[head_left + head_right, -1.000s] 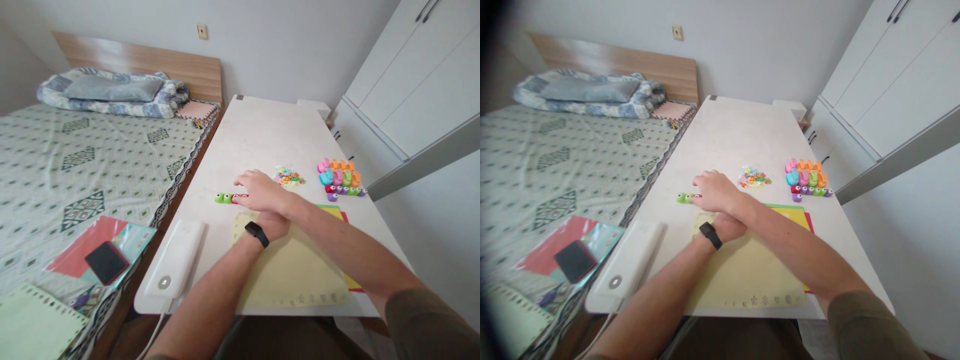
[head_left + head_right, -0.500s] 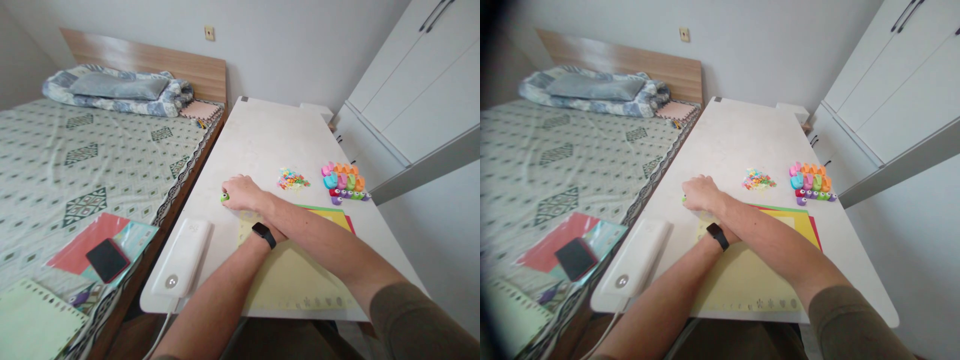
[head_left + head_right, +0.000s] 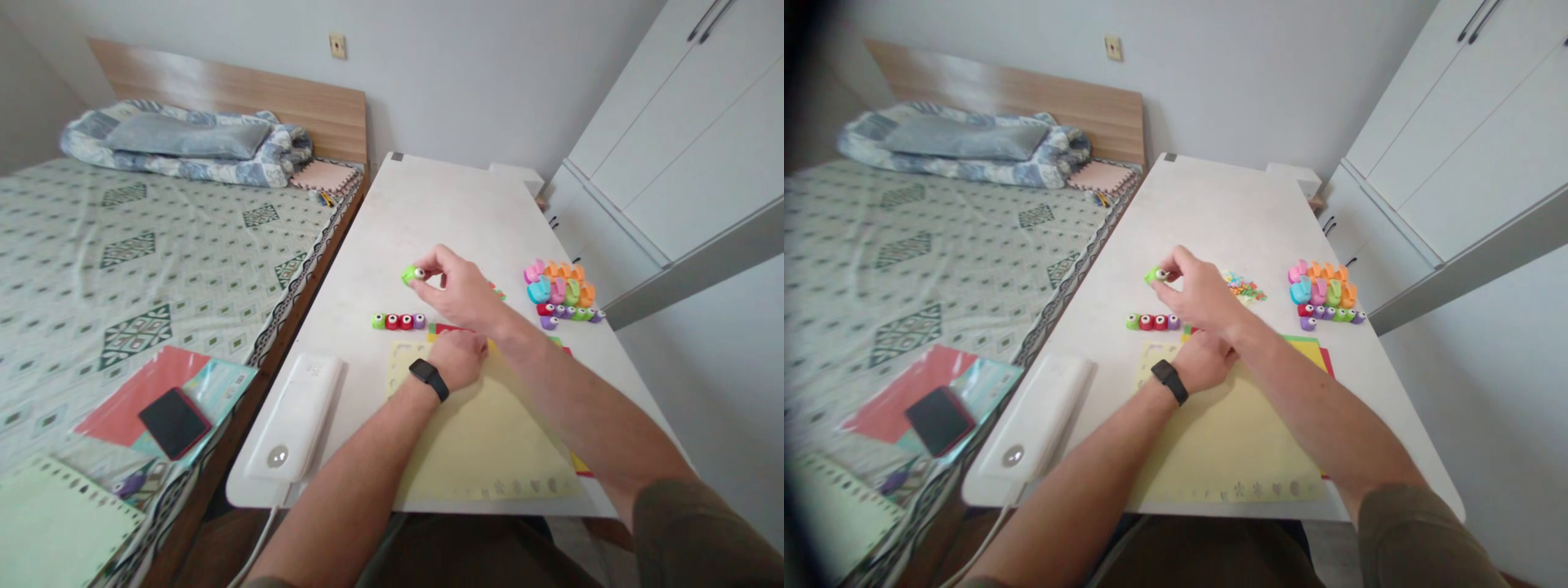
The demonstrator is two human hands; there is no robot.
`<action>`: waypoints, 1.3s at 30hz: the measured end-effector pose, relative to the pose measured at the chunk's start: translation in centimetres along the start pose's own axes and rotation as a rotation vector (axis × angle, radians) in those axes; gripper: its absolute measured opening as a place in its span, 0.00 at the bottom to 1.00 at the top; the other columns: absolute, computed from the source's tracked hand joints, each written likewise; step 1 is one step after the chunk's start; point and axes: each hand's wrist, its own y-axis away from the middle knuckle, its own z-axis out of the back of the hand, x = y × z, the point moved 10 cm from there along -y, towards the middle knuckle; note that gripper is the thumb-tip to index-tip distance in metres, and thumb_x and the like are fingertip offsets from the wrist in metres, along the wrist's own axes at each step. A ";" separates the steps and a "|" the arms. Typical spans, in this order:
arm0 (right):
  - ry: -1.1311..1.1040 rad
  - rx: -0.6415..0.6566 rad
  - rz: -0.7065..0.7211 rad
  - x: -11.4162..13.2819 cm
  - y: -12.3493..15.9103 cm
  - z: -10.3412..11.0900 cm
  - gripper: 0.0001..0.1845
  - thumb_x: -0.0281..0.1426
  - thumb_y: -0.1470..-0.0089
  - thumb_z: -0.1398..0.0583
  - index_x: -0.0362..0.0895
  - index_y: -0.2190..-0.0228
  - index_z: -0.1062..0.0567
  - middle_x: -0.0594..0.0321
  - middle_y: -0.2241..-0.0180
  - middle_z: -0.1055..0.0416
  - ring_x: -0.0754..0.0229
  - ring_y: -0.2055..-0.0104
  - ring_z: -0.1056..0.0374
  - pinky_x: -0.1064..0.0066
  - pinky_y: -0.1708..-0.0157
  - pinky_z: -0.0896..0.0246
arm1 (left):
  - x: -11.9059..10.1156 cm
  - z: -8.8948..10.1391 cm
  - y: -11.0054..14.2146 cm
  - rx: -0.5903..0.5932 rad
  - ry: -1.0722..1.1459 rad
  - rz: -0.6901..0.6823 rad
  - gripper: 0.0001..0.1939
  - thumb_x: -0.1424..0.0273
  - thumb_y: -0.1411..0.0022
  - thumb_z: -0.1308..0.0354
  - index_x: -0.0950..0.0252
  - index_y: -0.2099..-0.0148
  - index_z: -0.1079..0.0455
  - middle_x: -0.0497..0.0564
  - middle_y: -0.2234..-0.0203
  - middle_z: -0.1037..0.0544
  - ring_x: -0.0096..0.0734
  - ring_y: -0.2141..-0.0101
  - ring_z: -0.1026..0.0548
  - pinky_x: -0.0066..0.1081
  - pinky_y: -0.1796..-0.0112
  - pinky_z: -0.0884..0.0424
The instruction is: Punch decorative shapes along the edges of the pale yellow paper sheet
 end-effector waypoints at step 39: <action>0.121 0.105 -0.356 -16.0 17.6 9.9 0.22 0.31 0.53 0.34 0.46 0.54 0.22 0.59 0.59 0.24 0.55 0.59 0.29 0.64 0.57 0.35 | -0.4 -0.5 -0.6 0.030 -0.074 -0.053 0.10 0.69 0.32 0.48 0.64 0.61 0.25 0.54 0.64 0.18 0.34 0.66 0.23 0.30 0.67 0.35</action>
